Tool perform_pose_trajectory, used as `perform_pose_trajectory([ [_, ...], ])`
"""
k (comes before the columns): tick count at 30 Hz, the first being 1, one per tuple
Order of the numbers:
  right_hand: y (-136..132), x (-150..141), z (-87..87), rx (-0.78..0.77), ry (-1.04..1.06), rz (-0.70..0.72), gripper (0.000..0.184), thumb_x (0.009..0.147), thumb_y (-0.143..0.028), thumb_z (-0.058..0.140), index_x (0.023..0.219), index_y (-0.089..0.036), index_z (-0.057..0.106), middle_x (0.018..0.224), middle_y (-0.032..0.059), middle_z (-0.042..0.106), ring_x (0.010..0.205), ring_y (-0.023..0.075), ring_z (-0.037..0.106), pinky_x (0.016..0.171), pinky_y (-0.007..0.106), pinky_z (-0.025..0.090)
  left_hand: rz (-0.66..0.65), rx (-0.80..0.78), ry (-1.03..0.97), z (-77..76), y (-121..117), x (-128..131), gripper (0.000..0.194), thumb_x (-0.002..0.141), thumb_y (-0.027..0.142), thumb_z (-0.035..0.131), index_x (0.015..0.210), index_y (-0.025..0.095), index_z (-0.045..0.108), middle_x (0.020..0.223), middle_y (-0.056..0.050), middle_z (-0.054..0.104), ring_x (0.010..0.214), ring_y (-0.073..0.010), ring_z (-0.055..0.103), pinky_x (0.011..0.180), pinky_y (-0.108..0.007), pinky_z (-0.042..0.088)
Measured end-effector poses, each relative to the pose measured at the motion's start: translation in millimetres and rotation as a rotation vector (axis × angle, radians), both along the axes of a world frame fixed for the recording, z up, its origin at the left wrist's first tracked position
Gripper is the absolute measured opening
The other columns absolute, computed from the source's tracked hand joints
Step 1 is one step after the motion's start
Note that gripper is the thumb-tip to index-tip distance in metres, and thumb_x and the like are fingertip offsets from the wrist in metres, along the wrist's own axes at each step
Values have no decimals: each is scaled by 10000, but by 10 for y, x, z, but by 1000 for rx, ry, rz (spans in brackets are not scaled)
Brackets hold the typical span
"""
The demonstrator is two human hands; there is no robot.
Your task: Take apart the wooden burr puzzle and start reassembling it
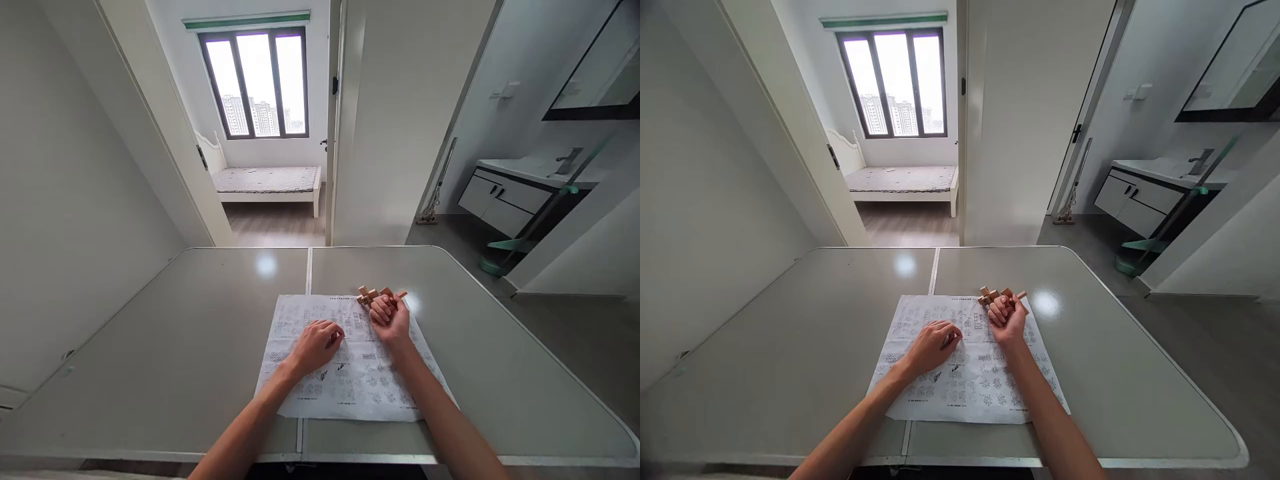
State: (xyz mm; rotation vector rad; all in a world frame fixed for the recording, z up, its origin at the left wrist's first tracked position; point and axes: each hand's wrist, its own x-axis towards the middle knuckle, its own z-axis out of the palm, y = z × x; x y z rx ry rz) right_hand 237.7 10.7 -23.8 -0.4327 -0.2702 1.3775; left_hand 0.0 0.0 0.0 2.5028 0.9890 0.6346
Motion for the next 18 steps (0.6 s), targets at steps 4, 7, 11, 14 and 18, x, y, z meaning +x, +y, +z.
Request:
perform_pose_trajectory([
  [4, -25, -93, 80, 12, -173, -57, 360, 944, -414, 606, 679, -226, 449, 487, -98, 322, 373, 71, 211, 334, 206, 226, 7, -26, -17, 24, -12, 8, 177, 995, 249, 540, 955, 222, 710, 907, -28, 742, 812, -177, 657, 867, -333, 492],
  [7, -72, -210, 181, 25, -324, -71, 392, 956, -459, 605, 676, -223, 466, 486, -88, 337, 390, 73, 244, 363, 205, 225, 41, -83, -81, 22, -14, 23, 179, 991, 265, 544, 944, 225, 712, 851, -16, 726, 743, -159, 624, 814, -314, 492],
  [11, -156, -400, 261, 49, -479, 27, 402, 944, -482, 613, 663, -214, 508, 464, -76, 372, 397, 76, 247, 391, 227, 193, 141, -261, -274, 33, 21, 37, 256, 1004, 410, 556, 946, 210, 705, 811, -15, 707, 667, -142, 582, 702, -284, 486],
  [14, -218, -521, 255, 71, -566, 264, 447, 943, -538, 584, 650, -202, 545, 424, -72, 366, 384, 76, 225, 401, 240, 147, 199, -428, -491, 77, 74, 32, 428, 1020, 567, 494, 995, 188, 693, 870, -47, 722, 737, -161, 630, 717, -293, 513],
  [18, -276, -590, 242, 181, -559, 551, 483, 954, -519, 561, 592, -201, 524, 394, -77, 329, 371, 72, 194, 408, 245, 136, 111, -626, -734, 118, 120, 8, 581, 982, 679, 512, 1248, 182, 652, 1278, -130, 701, 1083, -236, 682, 922, -358, 553],
])
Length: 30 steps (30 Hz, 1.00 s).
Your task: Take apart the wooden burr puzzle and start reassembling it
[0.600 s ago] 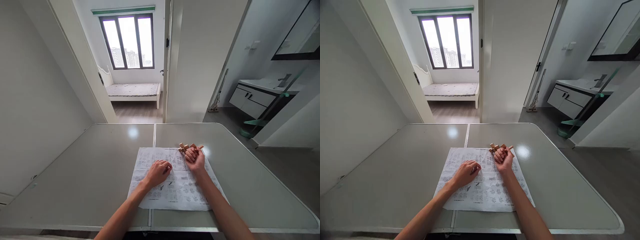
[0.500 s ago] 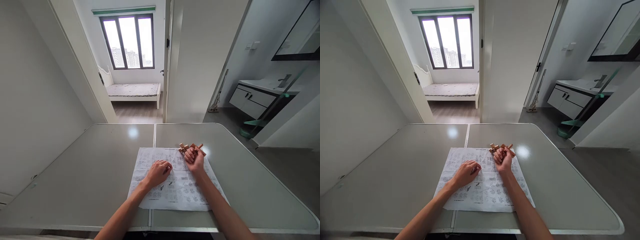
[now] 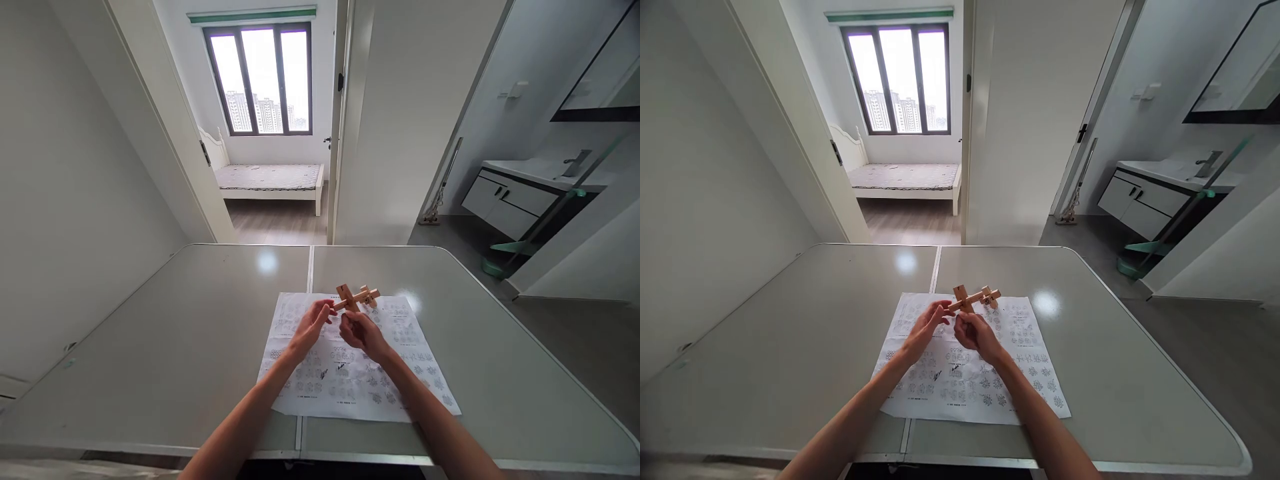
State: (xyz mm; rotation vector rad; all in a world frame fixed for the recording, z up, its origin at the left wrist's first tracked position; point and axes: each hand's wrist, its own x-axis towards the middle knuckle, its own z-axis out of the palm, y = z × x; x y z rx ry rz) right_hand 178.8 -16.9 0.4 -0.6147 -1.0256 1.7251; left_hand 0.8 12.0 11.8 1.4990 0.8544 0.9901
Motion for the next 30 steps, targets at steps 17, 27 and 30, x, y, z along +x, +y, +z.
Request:
perform_pose_trajectory([
  [17, -38, 123, -70, -34, 185, 603, 504, 954, -478, 492, 529, -217, 421, 360, -68, 301, 323, 66, 210, 386, 215, 218, -457, -192, -267, 73, -90, -39, 789, 730, 652, 847, 1349, 193, 681, 1344, -158, 683, 1304, -356, 606, 1149, -499, 424],
  [27, -17, 151, -103, -83, 143, 558, 511, 982, -537, 498, 595, -208, 446, 414, -84, 315, 352, 58, 203, 404, 204, 241, -355, -164, -277, 30, -84, -24, 864, 653, 585, 925, 1366, 195, 633, 1267, -154, 710, 1205, -335, 666, 1064, -455, 489],
  [30, -3, 137, -99, -94, 156, 540, 512, 984, -545, 501, 602, -212, 430, 418, -92, 300, 352, 58, 182, 397, 203, 228, -274, -136, -243, -1, -72, -27, 873, 636, 594, 930, 1354, 192, 640, 1270, -155, 708, 1203, -336, 660, 1061, -453, 489],
])
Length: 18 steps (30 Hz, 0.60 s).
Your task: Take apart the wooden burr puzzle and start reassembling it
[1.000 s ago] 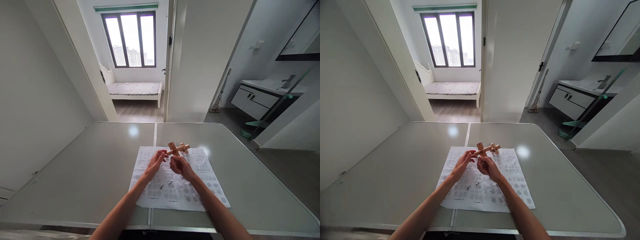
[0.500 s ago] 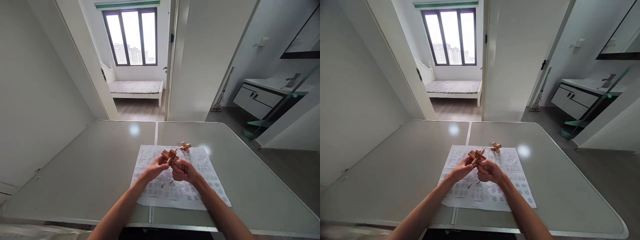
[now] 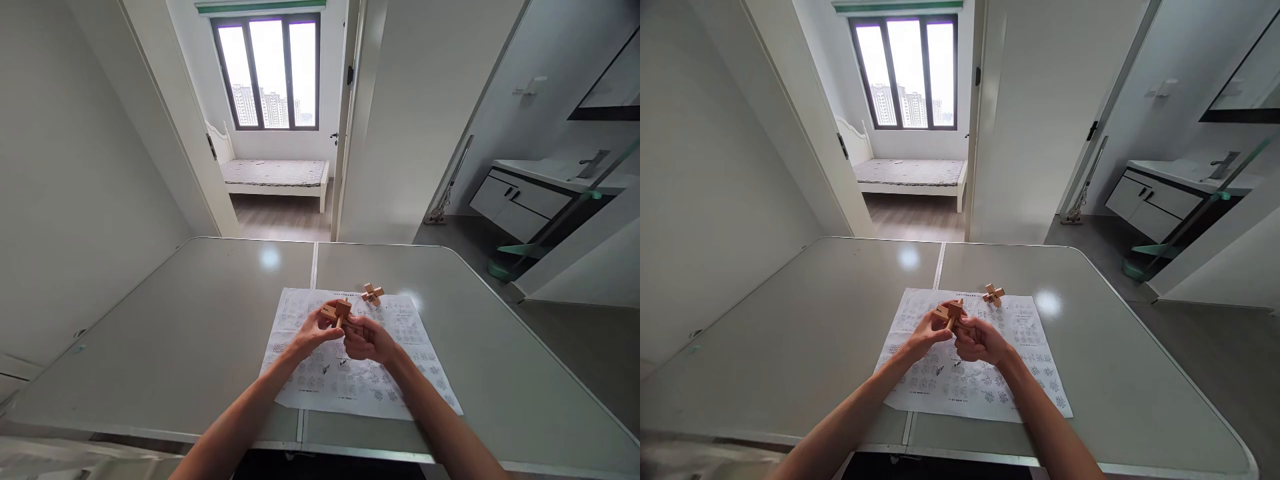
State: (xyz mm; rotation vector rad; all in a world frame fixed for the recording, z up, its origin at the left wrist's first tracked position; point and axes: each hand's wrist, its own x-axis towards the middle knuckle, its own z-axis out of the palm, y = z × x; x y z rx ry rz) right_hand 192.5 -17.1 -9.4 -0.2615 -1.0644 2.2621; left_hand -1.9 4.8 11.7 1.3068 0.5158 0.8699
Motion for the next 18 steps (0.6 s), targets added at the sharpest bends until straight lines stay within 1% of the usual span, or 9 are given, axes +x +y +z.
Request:
perform_pose_trajectory([
  [3, 1, -17, 16, -3, 4, -19, 515, 980, -541, 508, 593, -216, 410, 407, -95, 288, 348, 58, 177, 395, 203, 228, 39, 20, 21, -11, 5, -1, 900, 619, 604, 934, 1362, 194, 633, 1292, -157, 698, 1209, -335, 653, 1071, -458, 479],
  [7, -7, -27, 36, -13, 14, -49, 521, 968, -521, 526, 566, -218, 394, 396, -94, 274, 345, 57, 178, 393, 207, 228, 41, 27, 26, -6, 6, 1, 909, 603, 625, 933, 1346, 195, 633, 1265, -147, 708, 1206, -328, 651, 1082, -459, 466],
  [11, -16, -22, 62, 0, 8, -57, 534, 979, -520, 530, 560, -213, 405, 398, -90, 287, 348, 55, 188, 395, 209, 225, 46, 30, 33, 2, 7, -9, 893, 601, 607, 940, 1335, 200, 634, 1234, -133, 713, 1182, -314, 657, 1058, -436, 479],
  [14, -21, -18, 101, -13, -40, -144, 536, 1003, -505, 548, 582, -214, 389, 419, -98, 283, 376, 54, 182, 414, 199, 226, 84, 35, 48, 3, 15, -25, 877, 635, 623, 914, 1343, 196, 622, 1198, -130, 715, 1139, -310, 665, 995, -423, 505],
  [16, -22, -21, 128, -36, -42, -219, 541, 1006, -489, 570, 589, -220, 354, 429, -106, 259, 394, 56, 164, 422, 194, 219, 128, 38, 41, -2, 24, -32, 862, 651, 635, 898, 1330, 184, 617, 1167, -131, 715, 1109, -304, 667, 959, -408, 509],
  [18, -24, -31, 144, -53, -29, -267, 533, 1009, -482, 577, 601, -224, 351, 440, -109, 250, 408, 62, 151, 425, 195, 215, 164, 35, 18, -13, 32, -31, 845, 652, 636, 897, 1303, 176, 617, 1154, -130, 712, 1094, -296, 665, 945, -394, 505],
])
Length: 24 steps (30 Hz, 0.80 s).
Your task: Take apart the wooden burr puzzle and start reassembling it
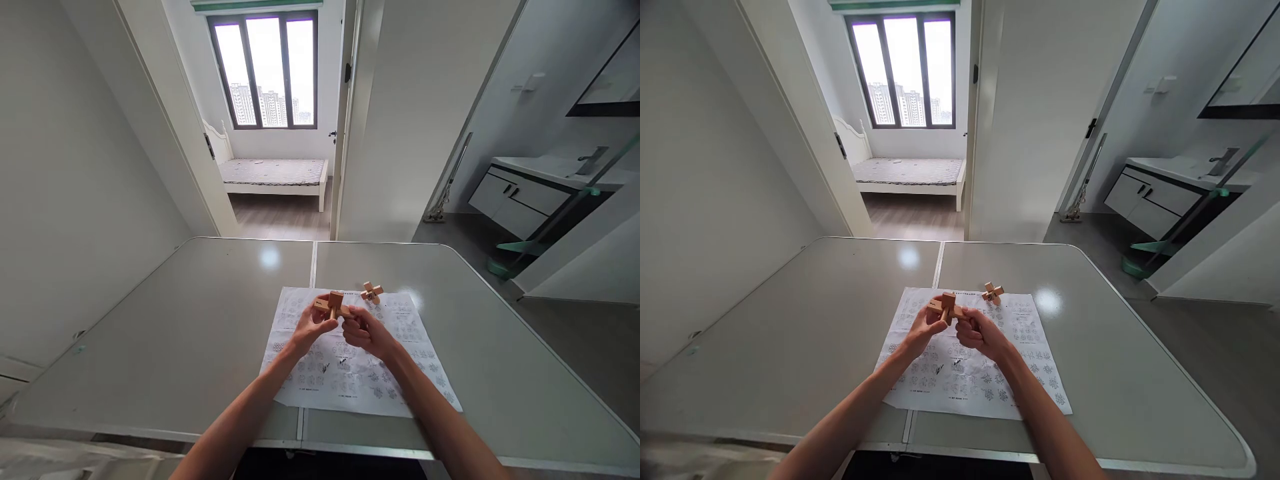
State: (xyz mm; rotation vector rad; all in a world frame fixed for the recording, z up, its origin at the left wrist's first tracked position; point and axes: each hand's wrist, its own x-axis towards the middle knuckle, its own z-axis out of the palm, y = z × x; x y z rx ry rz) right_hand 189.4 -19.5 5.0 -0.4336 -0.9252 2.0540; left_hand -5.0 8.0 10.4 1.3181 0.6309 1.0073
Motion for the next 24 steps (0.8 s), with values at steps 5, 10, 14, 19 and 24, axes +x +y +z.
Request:
perform_pose_trajectory([
  [5, -18, -34, -3, 32, -53, -39, 516, 1035, -485, 564, 625, -214, 406, 473, -100, 275, 433, 68, 169, 433, 206, 210, -14, 1, -14, -19, -3, 18, 844, 647, 583, 923, 1317, 187, 597, 1220, -140, 699, 1137, -303, 659, 981, -401, 498],
  [10, -32, -35, -2, 68, -81, -58, 567, 1043, -494, 563, 588, -210, 379, 481, -92, 274, 439, 64, 187, 442, 214, 199, -5, 6, -9, 0, -25, 20, 860, 662, 550, 928, 1358, 190, 575, 1257, -143, 695, 1157, -310, 661, 1013, -422, 498],
  [14, -27, -35, -9, 75, -78, -72, 566, 1033, -527, 576, 596, -210, 407, 486, -92, 281, 443, 69, 176, 431, 217, 184, -7, -5, -15, -8, -23, 20, 864, 661, 542, 933, 1370, 198, 579, 1265, -137, 701, 1172, -311, 663, 1032, -428, 498],
  [19, -20, -38, -39, 66, -86, -92, 529, 1015, -557, 597, 643, -203, 466, 489, -91, 309, 453, 75, 189, 433, 215, 195, 2, -6, -5, -24, -4, 16, 851, 686, 519, 926, 1392, 191, 583, 1283, -148, 706, 1184, -314, 667, 1041, -425, 500],
  [24, 0, -6, -82, 81, -99, -82, 551, 1019, -571, 588, 633, -199, 462, 483, -91, 308, 435, 66, 191, 425, 225, 179, -5, 38, 36, -3, 15, -21, 833, 675, 474, 944, 1395, 223, 607, 1300, -142, 708, 1183, -306, 669, 1027, -413, 505],
])
